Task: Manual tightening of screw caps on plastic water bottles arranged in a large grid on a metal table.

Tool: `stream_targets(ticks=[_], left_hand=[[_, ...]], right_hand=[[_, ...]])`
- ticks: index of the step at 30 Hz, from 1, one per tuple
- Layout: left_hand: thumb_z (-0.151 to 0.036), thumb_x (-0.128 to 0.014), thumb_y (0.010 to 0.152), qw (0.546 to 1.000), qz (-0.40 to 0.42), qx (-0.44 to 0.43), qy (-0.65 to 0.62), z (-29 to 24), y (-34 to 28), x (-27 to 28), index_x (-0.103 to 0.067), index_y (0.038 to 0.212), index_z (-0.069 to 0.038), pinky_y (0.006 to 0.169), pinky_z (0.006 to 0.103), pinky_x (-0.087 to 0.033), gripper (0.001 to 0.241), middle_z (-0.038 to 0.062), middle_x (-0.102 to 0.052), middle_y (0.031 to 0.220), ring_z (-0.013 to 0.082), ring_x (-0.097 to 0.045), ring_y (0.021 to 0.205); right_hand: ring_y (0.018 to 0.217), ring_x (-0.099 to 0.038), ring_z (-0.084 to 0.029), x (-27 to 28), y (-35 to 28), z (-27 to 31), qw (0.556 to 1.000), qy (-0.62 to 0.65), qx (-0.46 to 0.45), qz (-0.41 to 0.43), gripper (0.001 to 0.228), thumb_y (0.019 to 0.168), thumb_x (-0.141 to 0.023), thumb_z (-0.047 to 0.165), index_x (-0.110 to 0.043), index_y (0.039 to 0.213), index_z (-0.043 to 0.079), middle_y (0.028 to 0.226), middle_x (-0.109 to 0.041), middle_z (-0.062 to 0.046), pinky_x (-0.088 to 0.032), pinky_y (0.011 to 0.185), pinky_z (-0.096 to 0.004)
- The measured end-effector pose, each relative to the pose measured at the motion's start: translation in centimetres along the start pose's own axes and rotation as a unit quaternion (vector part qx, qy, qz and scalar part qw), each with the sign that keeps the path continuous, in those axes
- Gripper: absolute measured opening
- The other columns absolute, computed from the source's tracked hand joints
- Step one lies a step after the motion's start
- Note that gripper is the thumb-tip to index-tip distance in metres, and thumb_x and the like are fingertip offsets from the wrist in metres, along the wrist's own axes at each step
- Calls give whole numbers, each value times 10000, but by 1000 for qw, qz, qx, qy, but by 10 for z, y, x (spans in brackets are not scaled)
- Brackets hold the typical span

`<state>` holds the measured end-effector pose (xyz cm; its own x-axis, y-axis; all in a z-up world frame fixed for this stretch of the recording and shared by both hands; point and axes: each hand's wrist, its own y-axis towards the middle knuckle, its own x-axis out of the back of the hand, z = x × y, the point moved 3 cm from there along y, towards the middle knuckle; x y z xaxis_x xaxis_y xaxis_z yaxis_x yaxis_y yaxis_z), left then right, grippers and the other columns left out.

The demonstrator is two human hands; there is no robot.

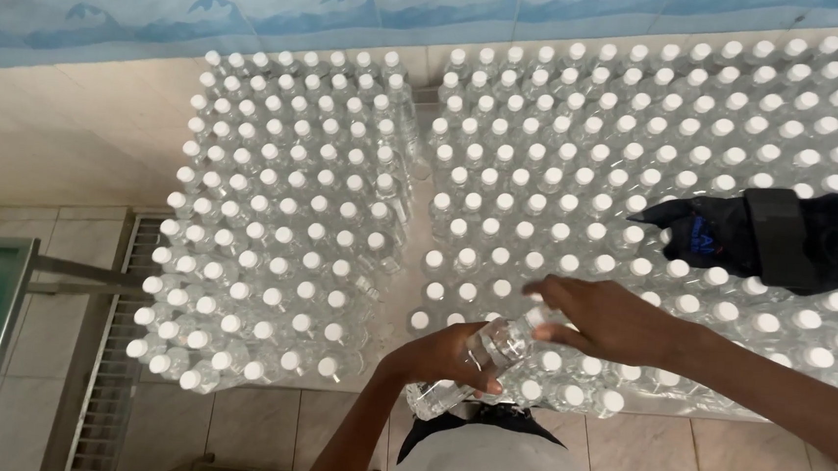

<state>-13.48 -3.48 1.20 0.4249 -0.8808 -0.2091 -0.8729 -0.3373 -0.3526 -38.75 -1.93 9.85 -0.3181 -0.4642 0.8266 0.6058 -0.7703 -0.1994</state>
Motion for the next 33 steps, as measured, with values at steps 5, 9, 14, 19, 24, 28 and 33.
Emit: stream_targets(ticks=[5, 9, 14, 19, 24, 28, 33], left_hand=[[-221, -899, 863, 995, 103, 4, -10, 7, -17, -6, -545, 1488, -19, 685, 315, -613, 746, 157, -780, 987, 220, -770, 778], [-351, -839, 825, 996, 93, 6, -4, -9, -29, -8, -521, 1525, -84, 762, 342, -622, 813, 115, -702, 1427, 273, -782, 913], [-565, -791, 743, 995, 32, 88, 36, 5, -40, -5, -303, 1743, -64, 887, 381, -568, 1221, 87, -804, 1069, 216, -765, 867], [-476, -883, 830, 981, 130, -7, -142, 65, -40, 13, -526, 1509, -29, 784, 425, -669, 888, 181, -757, 1136, 270, -779, 827], [-133, -875, 1010, 847, 410, -61, -334, 75, -53, 1, -658, 1414, 36, 723, 391, -689, 489, 172, -822, 1065, 269, -816, 866], [-212, -806, 1062, 800, 510, -121, -291, 71, -57, -14, -522, 1562, 32, 731, 384, -639, 624, 148, -791, 1012, 270, -773, 823], [-146, -772, 1084, 799, 501, -91, -320, 61, -77, -9, -467, 1610, 51, 805, 415, -611, 639, 194, -746, 1073, 290, -772, 897]], right_hand=[[902, -702, -335, -42, -3, -6, 928, -261, 261, -56, 425, 1176, -453, 485, -606, 1199, 90, 1091, -669, -149, -598, 709, -436], [462, -533, -172, -91, 1, -29, 1000, 6, 0, -11, 634, 1093, -140, 584, -593, 860, 206, 599, -508, 20, -473, 465, -344], [495, -395, -196, -81, 15, -2, 945, 148, -283, 71, 687, 1149, -295, 595, -418, 661, 127, 548, -360, -50, -441, 641, -362], [762, -782, -244, -66, 17, 13, 997, -61, -15, -45, 602, 1034, -368, 660, -581, 1316, 173, 1067, -771, -27, -600, 618, -433], [913, -708, -315, -35, 26, 76, 814, -355, 422, -181, 545, 1159, -512, 698, -497, 1266, 163, 1098, -680, -180, -608, 761, -427], [791, -704, -283, -24, 44, 115, 754, -346, 525, -190, 300, 1227, -408, 470, -490, 1173, 186, 1006, -667, -135, -581, 622, -366], [469, -373, -111, -33, 68, 140, 784, -210, 507, -290, 536, 1151, -238, 274, -475, 675, 206, 585, -427, 29, -316, 444, -269]])
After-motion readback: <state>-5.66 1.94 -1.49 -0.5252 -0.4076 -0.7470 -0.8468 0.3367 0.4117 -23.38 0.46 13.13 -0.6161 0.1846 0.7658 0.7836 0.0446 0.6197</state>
